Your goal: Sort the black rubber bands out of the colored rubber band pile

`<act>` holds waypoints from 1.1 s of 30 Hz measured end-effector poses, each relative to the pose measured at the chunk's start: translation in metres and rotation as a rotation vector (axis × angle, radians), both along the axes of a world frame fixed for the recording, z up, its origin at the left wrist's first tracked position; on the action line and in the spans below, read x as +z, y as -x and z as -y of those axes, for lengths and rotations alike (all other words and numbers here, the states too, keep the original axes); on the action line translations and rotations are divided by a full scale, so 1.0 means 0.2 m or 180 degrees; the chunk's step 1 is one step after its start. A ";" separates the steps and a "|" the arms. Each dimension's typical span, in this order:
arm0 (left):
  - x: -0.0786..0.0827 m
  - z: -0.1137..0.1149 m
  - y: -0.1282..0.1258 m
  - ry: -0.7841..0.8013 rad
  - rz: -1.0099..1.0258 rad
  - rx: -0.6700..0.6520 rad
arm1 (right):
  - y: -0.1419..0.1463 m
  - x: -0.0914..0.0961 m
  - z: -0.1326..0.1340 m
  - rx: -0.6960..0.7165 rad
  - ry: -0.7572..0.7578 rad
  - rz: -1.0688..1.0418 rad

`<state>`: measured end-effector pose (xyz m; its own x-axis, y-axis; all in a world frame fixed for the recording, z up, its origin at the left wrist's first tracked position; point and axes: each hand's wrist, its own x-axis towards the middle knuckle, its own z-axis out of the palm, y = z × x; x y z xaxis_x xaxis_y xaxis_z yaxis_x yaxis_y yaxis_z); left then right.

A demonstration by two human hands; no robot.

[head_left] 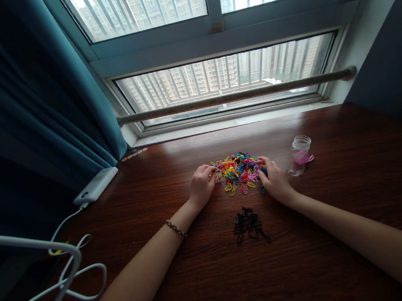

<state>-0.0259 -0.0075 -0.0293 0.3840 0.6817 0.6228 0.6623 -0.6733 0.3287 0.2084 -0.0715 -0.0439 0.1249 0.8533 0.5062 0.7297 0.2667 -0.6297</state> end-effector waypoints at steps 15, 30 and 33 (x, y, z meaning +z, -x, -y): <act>0.07 0.25 -0.11 -0.0231 -0.0377 -0.1766 | -0.03 -0.02 -0.03 -0.0310 0.0012 0.0186; 0.08 0.30 -0.13 -0.0596 -0.1256 -0.2586 | -0.03 -0.02 -0.02 -0.0268 0.0095 0.0500; 0.08 0.30 -0.13 -0.0596 -0.1231 -0.2617 | -0.02 -0.02 -0.01 -0.0255 0.0115 0.0628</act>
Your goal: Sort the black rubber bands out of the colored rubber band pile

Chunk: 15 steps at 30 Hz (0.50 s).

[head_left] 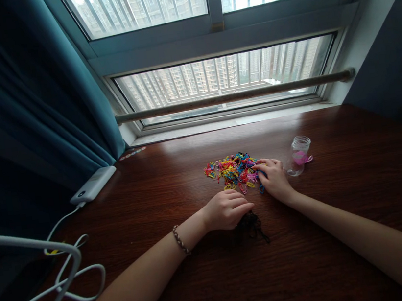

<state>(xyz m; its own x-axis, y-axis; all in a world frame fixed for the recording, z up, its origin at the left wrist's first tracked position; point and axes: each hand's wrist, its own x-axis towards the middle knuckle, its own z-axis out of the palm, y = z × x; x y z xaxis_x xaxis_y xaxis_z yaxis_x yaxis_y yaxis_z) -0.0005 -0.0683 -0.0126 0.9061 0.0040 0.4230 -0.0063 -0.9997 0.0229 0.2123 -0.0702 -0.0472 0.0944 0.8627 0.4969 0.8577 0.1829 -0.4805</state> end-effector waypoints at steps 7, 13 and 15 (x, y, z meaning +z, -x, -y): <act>0.02 -0.09 0.07 0.0122 0.0453 0.0562 | 0.01 0.01 0.01 0.0005 0.0054 0.0047; -0.03 -0.28 0.12 0.0495 0.1089 0.2126 | 0.01 0.02 0.01 0.0187 -0.0145 -0.0200; -0.05 -0.31 0.12 0.0574 0.1051 0.2333 | 0.01 0.04 0.01 0.0364 -0.0232 -0.0439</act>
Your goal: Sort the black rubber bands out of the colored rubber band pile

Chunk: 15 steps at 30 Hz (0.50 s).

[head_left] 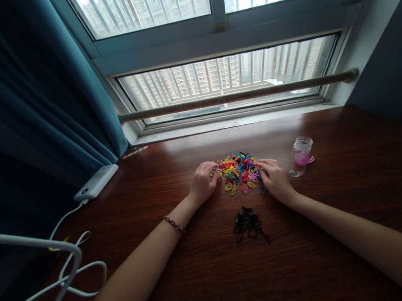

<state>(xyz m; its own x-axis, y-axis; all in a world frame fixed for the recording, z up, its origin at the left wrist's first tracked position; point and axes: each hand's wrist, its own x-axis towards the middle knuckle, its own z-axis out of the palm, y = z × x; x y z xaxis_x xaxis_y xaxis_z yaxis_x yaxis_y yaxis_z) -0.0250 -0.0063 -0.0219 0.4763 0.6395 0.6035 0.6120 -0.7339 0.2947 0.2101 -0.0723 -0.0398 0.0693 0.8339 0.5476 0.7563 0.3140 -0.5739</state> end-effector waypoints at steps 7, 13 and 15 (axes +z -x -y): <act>0.00 0.04 -0.02 0.0147 -0.0916 -0.0619 | 0.01 0.06 0.04 0.0123 -0.0138 -0.0633; -0.02 0.04 -0.02 0.0278 -0.0848 0.0076 | 0.01 0.06 0.04 0.0081 -0.0062 -0.0739; -0.04 0.03 -0.02 0.0279 -0.0765 0.0257 | 0.01 0.06 0.04 0.0103 -0.0046 -0.0780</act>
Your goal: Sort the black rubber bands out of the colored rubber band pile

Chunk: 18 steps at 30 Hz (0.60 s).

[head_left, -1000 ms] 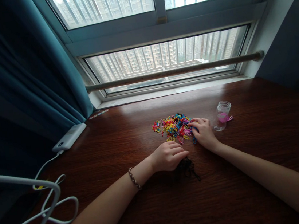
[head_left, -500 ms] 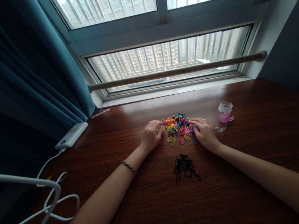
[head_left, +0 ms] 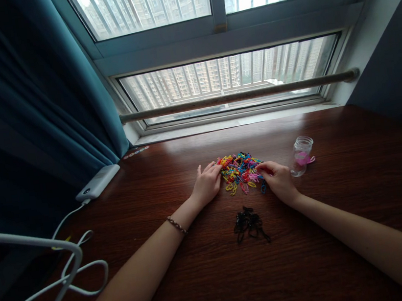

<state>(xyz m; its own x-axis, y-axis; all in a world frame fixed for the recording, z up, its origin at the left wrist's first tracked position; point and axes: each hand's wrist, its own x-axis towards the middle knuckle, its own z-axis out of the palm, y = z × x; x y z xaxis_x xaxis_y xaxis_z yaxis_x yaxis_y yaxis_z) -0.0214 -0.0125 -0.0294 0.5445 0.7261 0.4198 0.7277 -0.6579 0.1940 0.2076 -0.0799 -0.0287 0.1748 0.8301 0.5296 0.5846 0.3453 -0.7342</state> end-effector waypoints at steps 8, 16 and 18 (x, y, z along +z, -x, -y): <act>0.00 -0.02 0.02 -0.0227 0.0357 0.0424 | 0.00 -0.01 -0.01 -0.0027 0.0114 -0.0211; 0.01 0.01 -0.01 0.0006 -0.0155 -0.0354 | -0.01 -0.01 -0.01 -0.0085 0.0183 -0.0188; 0.01 0.01 -0.01 0.0046 -0.0124 -0.0161 | -0.01 -0.02 -0.01 0.0003 0.0176 -0.0279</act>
<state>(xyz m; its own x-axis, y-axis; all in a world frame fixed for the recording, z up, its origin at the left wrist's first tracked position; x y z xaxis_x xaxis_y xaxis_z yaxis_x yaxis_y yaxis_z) -0.0197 -0.0140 -0.0278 0.5965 0.7030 0.3873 0.7007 -0.6914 0.1759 0.2095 -0.0778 -0.0321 0.2178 0.8577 0.4657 0.5170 0.3033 -0.8005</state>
